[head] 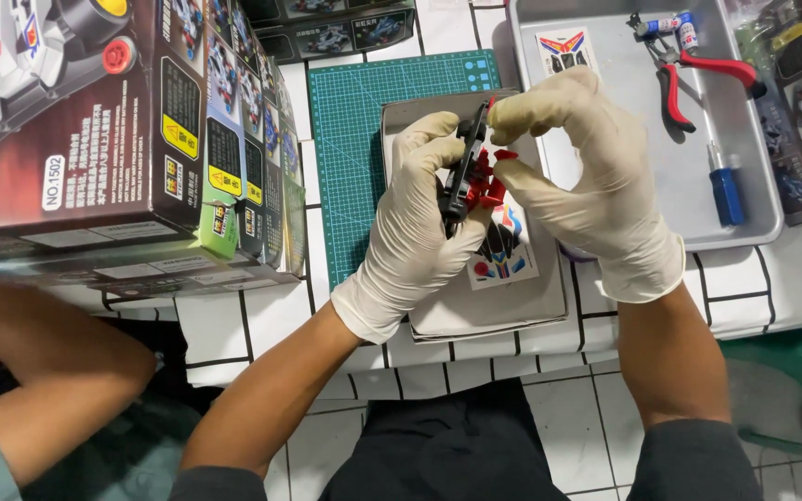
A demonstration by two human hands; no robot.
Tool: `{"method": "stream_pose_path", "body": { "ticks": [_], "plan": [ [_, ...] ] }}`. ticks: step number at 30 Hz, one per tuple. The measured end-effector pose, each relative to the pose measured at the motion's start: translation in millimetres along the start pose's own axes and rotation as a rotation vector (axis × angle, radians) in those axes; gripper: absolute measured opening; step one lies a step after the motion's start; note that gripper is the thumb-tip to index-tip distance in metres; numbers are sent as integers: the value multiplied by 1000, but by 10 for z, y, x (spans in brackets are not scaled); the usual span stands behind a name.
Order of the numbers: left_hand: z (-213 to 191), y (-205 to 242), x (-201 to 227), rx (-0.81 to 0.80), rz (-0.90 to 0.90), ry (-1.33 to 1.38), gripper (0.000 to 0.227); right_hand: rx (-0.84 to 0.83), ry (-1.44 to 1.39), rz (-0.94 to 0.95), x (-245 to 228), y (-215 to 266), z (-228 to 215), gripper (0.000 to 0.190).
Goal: The person assembles a red and black model car chassis, attaching small red wheels to the axles. They rotate the chassis to check the fit and then place the completed model into its packaging box.
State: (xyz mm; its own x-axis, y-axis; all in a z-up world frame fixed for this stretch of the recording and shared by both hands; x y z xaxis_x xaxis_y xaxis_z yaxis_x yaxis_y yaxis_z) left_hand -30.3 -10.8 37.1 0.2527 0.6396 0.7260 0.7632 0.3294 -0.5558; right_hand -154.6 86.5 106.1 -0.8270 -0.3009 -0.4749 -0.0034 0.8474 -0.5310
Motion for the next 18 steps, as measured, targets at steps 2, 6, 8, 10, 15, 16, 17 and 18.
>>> {"method": "stream_pose_path", "body": {
  "ticks": [2, 6, 8, 10, 15, 16, 17, 18],
  "plan": [
    [-10, -4, 16, -9, -3, -3, 53, -14, -15, 21, -6, -1, -19, 33],
    [-1, -12, 42, -65, -81, -55, 50, -71, -78, 55, 5, -8, -34, 29],
    [-3, -10, 23, -65, -53, -72, 51, -70, -91, 54, 6, -5, -27, 30],
    [-1, -4, 25, -65, -29, -88, 53, -72, -107, 55, -2, 2, -26, 30],
    [-9, -20, 28, -113, -43, -98, 55, -71, -139, 67, 22, 10, -33, 31],
    [-10, -22, 33, -113, -42, -98, 55, -70, -138, 67, 45, 17, -31, 31],
    [-10, -19, 33, -117, -56, -95, 55, -71, -132, 51, 60, 25, -27, 30],
    [-10, -15, 32, -122, -70, -93, 55, -72, -125, 36, 75, 34, -22, 30]
  ]
}}
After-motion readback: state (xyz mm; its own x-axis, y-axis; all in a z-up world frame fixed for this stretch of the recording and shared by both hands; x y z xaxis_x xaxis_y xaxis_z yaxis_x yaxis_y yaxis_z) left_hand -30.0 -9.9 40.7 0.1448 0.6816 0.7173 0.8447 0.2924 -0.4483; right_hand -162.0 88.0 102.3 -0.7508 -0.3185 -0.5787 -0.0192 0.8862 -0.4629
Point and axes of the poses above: each hand's wrist, its own y-axis away from the middle knuckle, its own z-axis out of the palm, x = y × z, the point moved 4 cm from there along -y, towards the middle knuckle, and after that the axes turned 10 degrees about -x, right-handed, at the moved point
